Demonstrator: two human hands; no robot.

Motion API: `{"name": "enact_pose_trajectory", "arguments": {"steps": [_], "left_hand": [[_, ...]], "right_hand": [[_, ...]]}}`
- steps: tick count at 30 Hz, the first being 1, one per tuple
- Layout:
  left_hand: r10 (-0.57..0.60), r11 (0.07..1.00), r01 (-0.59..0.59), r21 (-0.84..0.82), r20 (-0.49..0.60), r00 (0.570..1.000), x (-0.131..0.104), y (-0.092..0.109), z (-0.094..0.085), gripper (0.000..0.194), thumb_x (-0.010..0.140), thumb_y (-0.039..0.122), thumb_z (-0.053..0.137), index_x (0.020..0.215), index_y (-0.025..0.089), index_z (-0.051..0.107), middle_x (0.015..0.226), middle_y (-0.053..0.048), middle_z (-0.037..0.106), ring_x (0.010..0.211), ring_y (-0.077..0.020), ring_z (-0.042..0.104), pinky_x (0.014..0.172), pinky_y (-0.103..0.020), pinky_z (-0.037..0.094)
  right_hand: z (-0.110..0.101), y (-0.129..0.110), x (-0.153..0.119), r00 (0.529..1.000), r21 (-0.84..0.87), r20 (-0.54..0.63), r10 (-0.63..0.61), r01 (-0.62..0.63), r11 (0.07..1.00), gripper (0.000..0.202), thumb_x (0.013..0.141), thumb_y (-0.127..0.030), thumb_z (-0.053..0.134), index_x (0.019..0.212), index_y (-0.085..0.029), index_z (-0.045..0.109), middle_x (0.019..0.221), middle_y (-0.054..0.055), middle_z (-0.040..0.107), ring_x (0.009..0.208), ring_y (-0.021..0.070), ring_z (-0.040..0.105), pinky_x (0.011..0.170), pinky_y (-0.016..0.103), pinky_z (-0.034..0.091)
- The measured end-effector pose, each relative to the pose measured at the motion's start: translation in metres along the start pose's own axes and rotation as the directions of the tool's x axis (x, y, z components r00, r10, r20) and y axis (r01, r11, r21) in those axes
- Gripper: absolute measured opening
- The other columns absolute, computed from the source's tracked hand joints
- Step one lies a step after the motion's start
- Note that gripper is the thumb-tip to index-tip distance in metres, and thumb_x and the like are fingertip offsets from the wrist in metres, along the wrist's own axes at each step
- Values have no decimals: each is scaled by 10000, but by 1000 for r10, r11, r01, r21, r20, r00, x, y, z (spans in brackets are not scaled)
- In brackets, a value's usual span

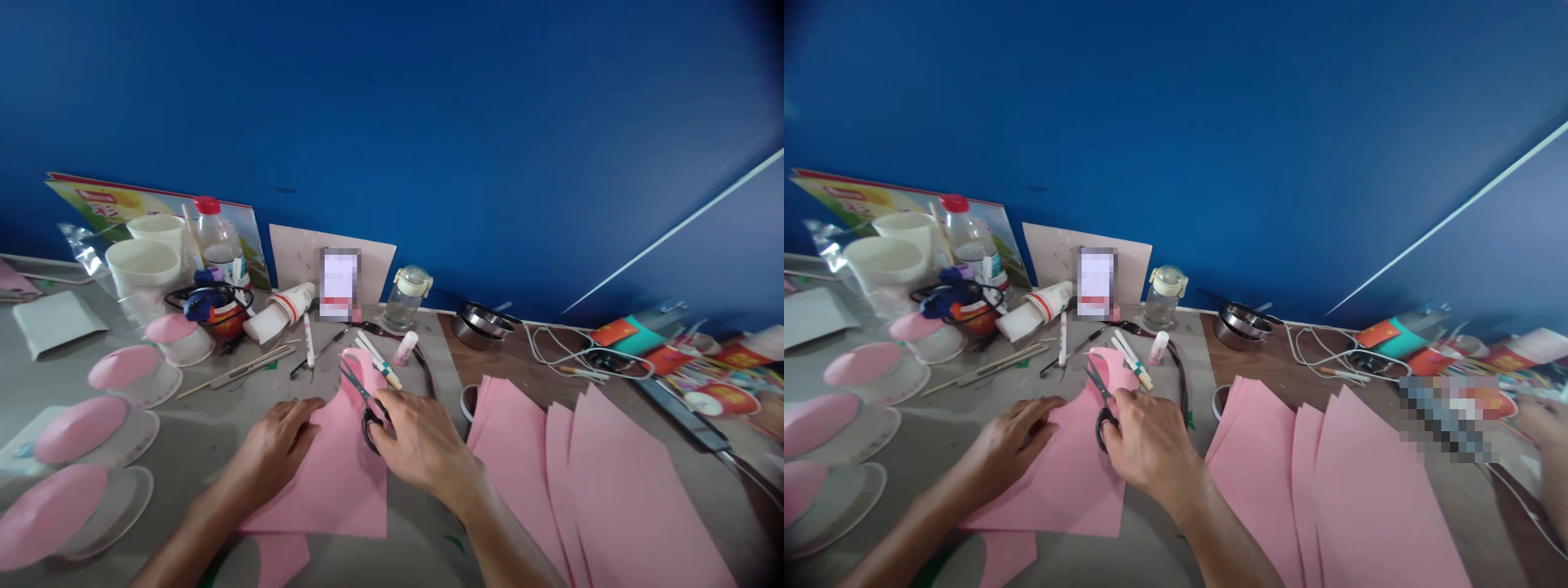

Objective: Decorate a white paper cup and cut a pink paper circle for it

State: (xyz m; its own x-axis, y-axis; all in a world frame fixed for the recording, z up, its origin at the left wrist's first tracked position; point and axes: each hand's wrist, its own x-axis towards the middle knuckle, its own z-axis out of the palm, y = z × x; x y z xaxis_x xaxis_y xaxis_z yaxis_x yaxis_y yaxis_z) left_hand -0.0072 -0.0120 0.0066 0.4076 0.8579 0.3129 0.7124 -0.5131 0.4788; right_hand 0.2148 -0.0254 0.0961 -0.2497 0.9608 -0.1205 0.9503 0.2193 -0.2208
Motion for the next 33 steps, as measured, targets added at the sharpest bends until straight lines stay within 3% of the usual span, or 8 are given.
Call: {"name": "enact_pose_trajectory", "arguments": {"steps": [17,26,33], "left_hand": [[29,999,-27,40,-44,999,0,1,2,226,900,214,465,1084,183,593,866,-58,704,803,-207,654,716,-295,500],[142,989,-141,51,-18,990,0,12,0,203,928,202,447,1101,172,551,930,-79,712,826,-215,661,747,-326,482],[247,967,-244,75,-27,969,3,23,-5,194,935,160,439,1111,172,518,861,-57,705,741,-206,645,702,-335,471]], "right_hand": [[-7,-3,-4,995,44,89,33,-37,998,224,893,-303,430,1012,-199,589,1001,76,708,892,238,665,690,298,379],[3,-6,5,998,-14,46,42,-41,999,221,891,-306,457,1037,-195,580,1020,84,702,876,242,673,696,303,403],[7,-12,7,1000,-75,-26,10,-12,997,213,902,-335,492,1037,-197,581,979,77,701,847,245,675,684,303,424]]}}
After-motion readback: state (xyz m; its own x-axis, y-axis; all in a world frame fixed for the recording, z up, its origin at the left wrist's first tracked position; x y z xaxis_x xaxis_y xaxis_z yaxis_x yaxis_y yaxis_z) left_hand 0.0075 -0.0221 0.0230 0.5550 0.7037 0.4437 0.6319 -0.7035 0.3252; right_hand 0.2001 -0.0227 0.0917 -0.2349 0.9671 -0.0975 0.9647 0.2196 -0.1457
